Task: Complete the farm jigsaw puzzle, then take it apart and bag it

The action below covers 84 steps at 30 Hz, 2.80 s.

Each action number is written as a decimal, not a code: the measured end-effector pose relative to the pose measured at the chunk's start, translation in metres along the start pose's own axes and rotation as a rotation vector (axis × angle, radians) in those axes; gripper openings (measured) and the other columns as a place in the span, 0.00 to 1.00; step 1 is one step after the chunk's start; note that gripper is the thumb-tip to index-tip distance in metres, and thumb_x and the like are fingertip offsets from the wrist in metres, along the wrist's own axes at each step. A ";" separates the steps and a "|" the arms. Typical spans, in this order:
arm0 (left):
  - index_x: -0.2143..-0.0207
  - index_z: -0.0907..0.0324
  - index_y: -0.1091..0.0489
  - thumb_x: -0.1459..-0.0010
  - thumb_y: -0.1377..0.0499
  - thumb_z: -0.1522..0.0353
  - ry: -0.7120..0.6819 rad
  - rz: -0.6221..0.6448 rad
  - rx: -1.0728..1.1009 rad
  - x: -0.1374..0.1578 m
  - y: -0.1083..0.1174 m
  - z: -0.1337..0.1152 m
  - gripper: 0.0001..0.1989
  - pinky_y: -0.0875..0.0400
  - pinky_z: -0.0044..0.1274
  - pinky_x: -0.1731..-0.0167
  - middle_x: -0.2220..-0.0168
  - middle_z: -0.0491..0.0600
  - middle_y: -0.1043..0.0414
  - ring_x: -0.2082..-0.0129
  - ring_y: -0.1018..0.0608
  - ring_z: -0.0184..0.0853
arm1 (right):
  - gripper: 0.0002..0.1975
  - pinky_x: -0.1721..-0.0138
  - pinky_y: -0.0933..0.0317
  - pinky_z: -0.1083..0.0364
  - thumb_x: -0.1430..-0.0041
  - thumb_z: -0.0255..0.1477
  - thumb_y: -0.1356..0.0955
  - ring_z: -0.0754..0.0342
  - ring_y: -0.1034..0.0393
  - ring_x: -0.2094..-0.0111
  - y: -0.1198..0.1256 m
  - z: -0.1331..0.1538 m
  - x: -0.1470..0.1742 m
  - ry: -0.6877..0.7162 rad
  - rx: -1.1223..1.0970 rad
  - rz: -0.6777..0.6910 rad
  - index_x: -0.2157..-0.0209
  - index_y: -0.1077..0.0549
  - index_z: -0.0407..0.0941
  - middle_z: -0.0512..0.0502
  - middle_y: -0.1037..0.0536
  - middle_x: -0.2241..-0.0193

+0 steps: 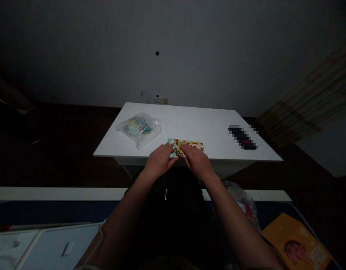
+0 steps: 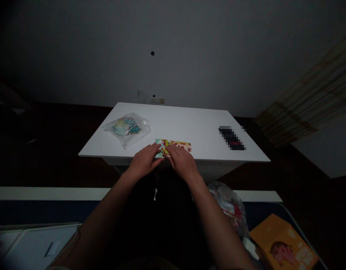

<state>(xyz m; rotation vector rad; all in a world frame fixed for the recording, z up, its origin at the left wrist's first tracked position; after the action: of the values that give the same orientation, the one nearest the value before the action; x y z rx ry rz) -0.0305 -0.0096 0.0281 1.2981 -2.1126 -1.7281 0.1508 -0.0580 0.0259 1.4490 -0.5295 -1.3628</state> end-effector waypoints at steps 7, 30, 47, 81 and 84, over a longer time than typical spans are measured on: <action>0.45 0.56 0.39 0.40 0.43 0.63 0.018 -0.003 0.019 0.000 0.001 -0.001 0.22 0.39 0.38 0.43 0.44 0.55 0.34 0.42 0.34 0.43 | 0.18 0.62 0.35 0.51 0.33 0.36 0.41 0.45 0.26 0.60 0.002 -0.008 -0.016 -0.244 0.092 -0.080 0.46 0.33 0.46 0.40 0.22 0.59; 0.47 0.55 0.34 0.33 0.56 0.64 0.098 -0.052 -0.002 -0.025 0.012 -0.004 0.17 0.34 0.33 0.48 0.48 0.51 0.29 0.48 0.28 0.39 | 0.15 0.54 0.37 0.46 0.38 0.31 0.39 0.45 0.30 0.53 0.022 -0.037 0.019 -0.307 -0.111 -0.150 0.50 0.30 0.49 0.43 0.24 0.54; 0.45 0.55 0.37 0.37 0.50 0.67 0.030 -0.012 -0.115 -0.020 0.001 -0.027 0.18 0.40 0.38 0.44 0.46 0.53 0.34 0.47 0.32 0.42 | 0.16 0.44 0.47 0.44 0.37 0.28 0.40 0.46 0.37 0.46 0.015 -0.005 0.005 -0.218 -0.083 -0.197 0.48 0.33 0.47 0.43 0.27 0.50; 0.42 0.54 0.42 0.39 0.50 0.72 -0.039 0.053 -0.037 -0.020 -0.008 -0.032 0.23 0.43 0.36 0.40 0.40 0.51 0.39 0.40 0.37 0.38 | 0.17 0.56 0.36 0.50 0.35 0.36 0.42 0.47 0.29 0.55 0.013 -0.013 0.009 -0.532 -0.470 -0.424 0.50 0.32 0.46 0.40 0.24 0.56; 0.41 0.54 0.43 0.39 0.50 0.71 -0.029 0.070 -0.066 -0.017 -0.007 -0.032 0.23 0.46 0.36 0.39 0.41 0.51 0.37 0.39 0.38 0.38 | 0.16 0.57 0.36 0.50 0.35 0.36 0.41 0.47 0.28 0.57 0.023 -0.021 0.009 -0.526 -0.509 -0.475 0.50 0.32 0.46 0.41 0.23 0.57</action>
<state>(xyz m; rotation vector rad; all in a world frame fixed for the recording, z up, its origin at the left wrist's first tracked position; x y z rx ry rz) 0.0025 -0.0222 0.0402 1.1745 -2.0712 -1.7820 0.1795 -0.0667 0.0384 0.8134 -0.1309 -2.0986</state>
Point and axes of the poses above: each hand's wrist, its own x-axis away from the middle knuckle, its own y-axis out of the back of the hand, z = x × y, the point moved 2 cm from there along -x, towards the middle knuckle
